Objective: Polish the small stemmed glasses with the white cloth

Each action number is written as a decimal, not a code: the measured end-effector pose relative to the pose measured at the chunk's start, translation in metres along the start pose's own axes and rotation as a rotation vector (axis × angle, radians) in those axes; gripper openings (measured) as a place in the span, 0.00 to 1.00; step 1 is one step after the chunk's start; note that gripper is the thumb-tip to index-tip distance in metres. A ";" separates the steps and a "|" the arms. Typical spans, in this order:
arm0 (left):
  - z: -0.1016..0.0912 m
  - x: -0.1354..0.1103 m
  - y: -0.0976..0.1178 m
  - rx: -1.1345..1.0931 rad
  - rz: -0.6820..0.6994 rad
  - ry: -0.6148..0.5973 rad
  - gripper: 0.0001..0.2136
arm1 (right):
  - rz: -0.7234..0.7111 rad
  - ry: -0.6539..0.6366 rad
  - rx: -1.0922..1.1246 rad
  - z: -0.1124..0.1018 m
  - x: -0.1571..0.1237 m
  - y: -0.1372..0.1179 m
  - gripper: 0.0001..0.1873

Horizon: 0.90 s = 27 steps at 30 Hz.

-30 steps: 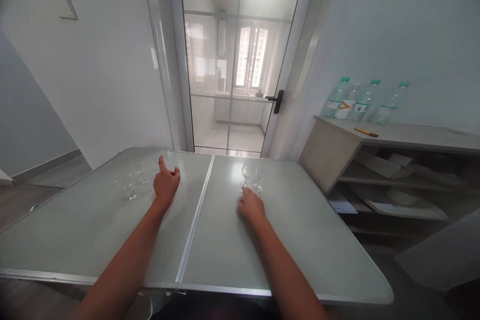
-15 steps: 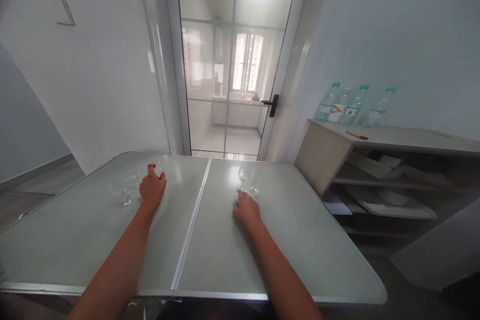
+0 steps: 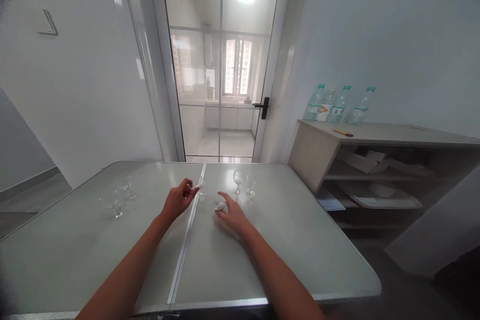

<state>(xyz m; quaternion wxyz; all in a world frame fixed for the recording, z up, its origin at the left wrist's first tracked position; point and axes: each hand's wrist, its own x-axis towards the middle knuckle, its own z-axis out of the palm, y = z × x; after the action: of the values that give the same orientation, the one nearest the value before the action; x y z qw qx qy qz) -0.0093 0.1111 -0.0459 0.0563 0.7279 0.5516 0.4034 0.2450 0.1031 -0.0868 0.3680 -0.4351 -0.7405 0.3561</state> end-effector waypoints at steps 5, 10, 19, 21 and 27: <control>0.027 -0.023 0.019 -0.215 0.218 -0.133 0.12 | 0.082 -0.089 0.287 0.003 0.002 0.004 0.31; 0.050 -0.032 0.031 -0.563 0.290 -0.071 0.18 | 0.079 -0.029 0.489 0.015 0.010 0.015 0.26; 0.067 -0.030 0.043 -1.130 -0.057 -0.188 0.25 | 0.016 -0.154 0.355 0.018 0.001 0.006 0.29; 0.061 -0.026 0.039 -1.126 -0.087 -0.100 0.25 | -0.023 -0.118 0.299 0.013 -0.001 0.003 0.30; 0.037 -0.017 0.012 -0.388 0.078 0.104 0.28 | -0.017 0.187 0.207 0.000 0.004 0.008 0.28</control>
<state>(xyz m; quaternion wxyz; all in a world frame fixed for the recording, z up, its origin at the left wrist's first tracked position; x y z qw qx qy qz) 0.0228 0.1052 -0.0734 0.1509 0.7024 0.4371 0.5411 0.2465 0.1095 -0.0923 0.4812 -0.4201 -0.6659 0.3853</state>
